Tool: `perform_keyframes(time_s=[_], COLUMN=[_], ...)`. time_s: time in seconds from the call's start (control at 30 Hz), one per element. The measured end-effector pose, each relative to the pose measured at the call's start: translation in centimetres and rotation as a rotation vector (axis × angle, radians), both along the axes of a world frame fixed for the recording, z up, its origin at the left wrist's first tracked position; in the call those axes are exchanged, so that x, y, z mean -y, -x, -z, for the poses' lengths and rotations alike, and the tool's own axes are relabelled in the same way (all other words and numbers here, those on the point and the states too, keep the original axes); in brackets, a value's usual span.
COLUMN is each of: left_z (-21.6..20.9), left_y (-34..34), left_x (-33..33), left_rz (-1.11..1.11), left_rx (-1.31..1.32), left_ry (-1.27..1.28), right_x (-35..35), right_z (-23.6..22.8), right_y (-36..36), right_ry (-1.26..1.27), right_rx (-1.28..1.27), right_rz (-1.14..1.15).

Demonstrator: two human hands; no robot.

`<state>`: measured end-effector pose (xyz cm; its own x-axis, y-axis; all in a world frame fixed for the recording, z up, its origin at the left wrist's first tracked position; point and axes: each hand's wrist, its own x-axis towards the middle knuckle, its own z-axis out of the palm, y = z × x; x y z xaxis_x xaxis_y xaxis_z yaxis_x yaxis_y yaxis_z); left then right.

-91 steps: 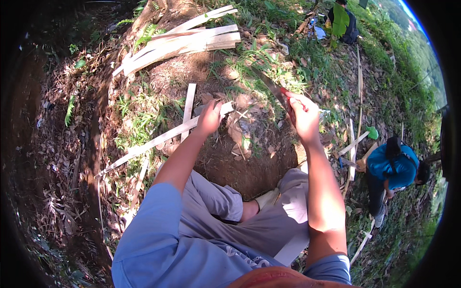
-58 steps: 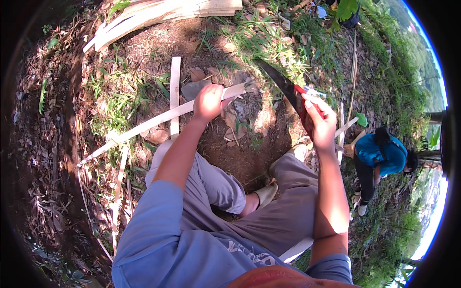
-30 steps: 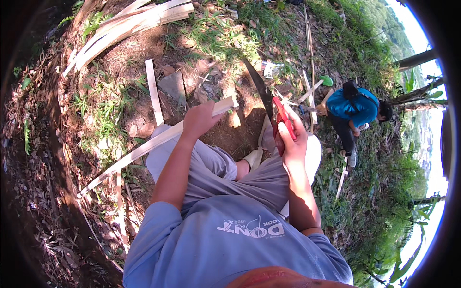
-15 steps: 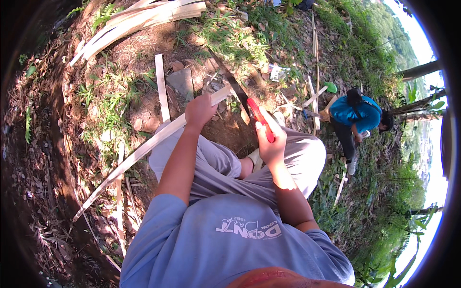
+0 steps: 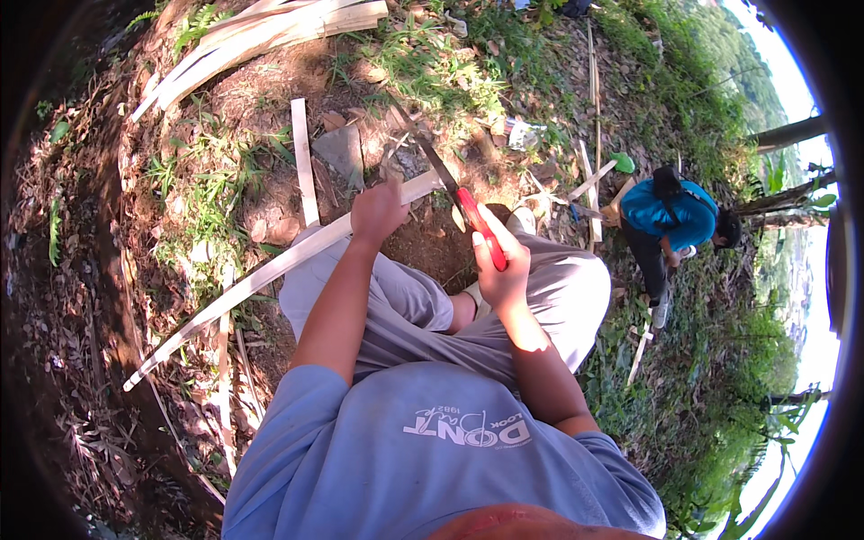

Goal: The person sits on the ground and uses a red-handled knife to shave thin strips from a piece of light-colored wood. They hold the wood against their leg and repeatedly scrape the blade along its length to create fine shavings. The person occasionally pauses to inspect the wood or adjust their grip.

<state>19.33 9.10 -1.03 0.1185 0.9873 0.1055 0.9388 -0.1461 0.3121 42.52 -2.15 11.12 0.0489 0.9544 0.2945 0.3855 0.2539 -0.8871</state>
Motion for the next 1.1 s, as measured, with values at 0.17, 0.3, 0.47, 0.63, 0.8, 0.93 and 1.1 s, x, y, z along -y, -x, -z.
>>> perform_keyframes(time_s=[0.17, 0.3, 0.47, 0.63, 0.8, 0.93, 1.1], left_z=[-0.7, -0.7, -0.9, -2.9, -1.1, -3.1, -7.3], left_y=[-0.8, -0.2, -0.1, -0.3, 0.1, -0.4, -3.2], left_x=[0.5, 0.9, 1.4, 1.8, 3.0, 4.1, 5.6], left_rz=[0.038, 0.075, 0.081, 0.097, 0.103, 0.115, 0.218], left_rx=[-0.025, -0.013, 0.104, 0.318, 0.298, 0.353, 0.374], left_ry=[0.041, 0.031, -0.073, -0.117, -0.113, -0.181, -0.082], right_x=[-1.2, -0.9, 0.3, 2.5, 4.5, 6.3, 7.8], right_z=[0.9, 1.5, -1.1, -1.6, -2.6, -2.7, -4.1], right_y=[0.0, 0.5, 0.9, -0.2, -0.7, -0.8, -1.2], right_ry=[-0.089, -0.074, 0.026, -0.071, 0.183, -0.011, -0.06], right_rx=[0.041, 0.031, 0.067, 0.156, 0.116, 0.12, 0.148], right_rz=[0.005, -0.011, -0.054, 0.007, 0.043, -0.006, 0.027])
